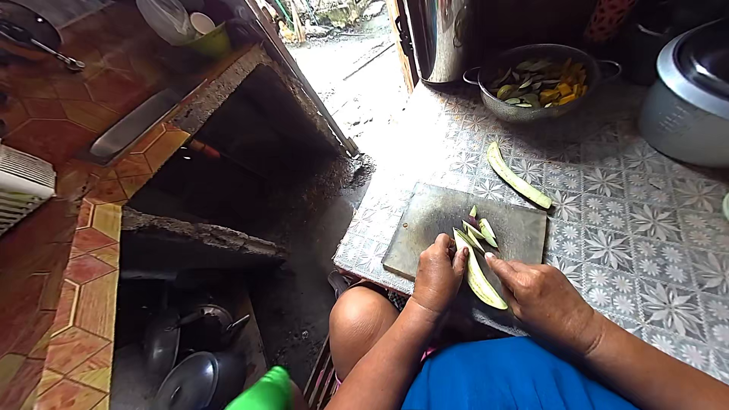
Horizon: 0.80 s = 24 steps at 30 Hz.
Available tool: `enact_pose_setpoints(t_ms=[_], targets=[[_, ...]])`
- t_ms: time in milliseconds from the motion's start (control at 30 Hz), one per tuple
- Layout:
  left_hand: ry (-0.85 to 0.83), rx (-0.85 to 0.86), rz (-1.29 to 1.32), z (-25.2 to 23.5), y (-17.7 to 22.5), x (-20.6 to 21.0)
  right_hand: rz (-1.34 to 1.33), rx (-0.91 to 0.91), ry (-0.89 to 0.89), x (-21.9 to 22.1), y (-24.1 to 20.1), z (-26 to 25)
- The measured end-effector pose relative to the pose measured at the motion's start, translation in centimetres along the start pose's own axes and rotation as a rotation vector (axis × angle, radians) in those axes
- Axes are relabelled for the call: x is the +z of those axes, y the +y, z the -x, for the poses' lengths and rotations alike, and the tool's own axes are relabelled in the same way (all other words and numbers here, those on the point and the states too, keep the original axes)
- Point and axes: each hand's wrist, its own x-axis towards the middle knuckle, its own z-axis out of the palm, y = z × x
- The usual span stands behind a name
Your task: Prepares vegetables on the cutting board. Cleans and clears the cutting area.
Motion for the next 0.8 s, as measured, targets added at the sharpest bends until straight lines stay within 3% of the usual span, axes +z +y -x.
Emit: enact_pose_setpoints(t_ms=[467, 600, 800], targets=[[-0.074, 0.020, 0.002, -0.5, 0.0, -0.4, -0.024, 0.019, -0.181, -0.5, 0.1, -1.5], [-0.078, 0.012, -0.008, -0.4, 0.0, -0.4, 0.001, 0.031, -0.113, 2.0, 0.3, -1.8], [-0.123, -0.016, 0.022, 1.1, 0.3, -1.1, -0.022, 0.043, -0.083, 1.4, 0.5, -0.3]])
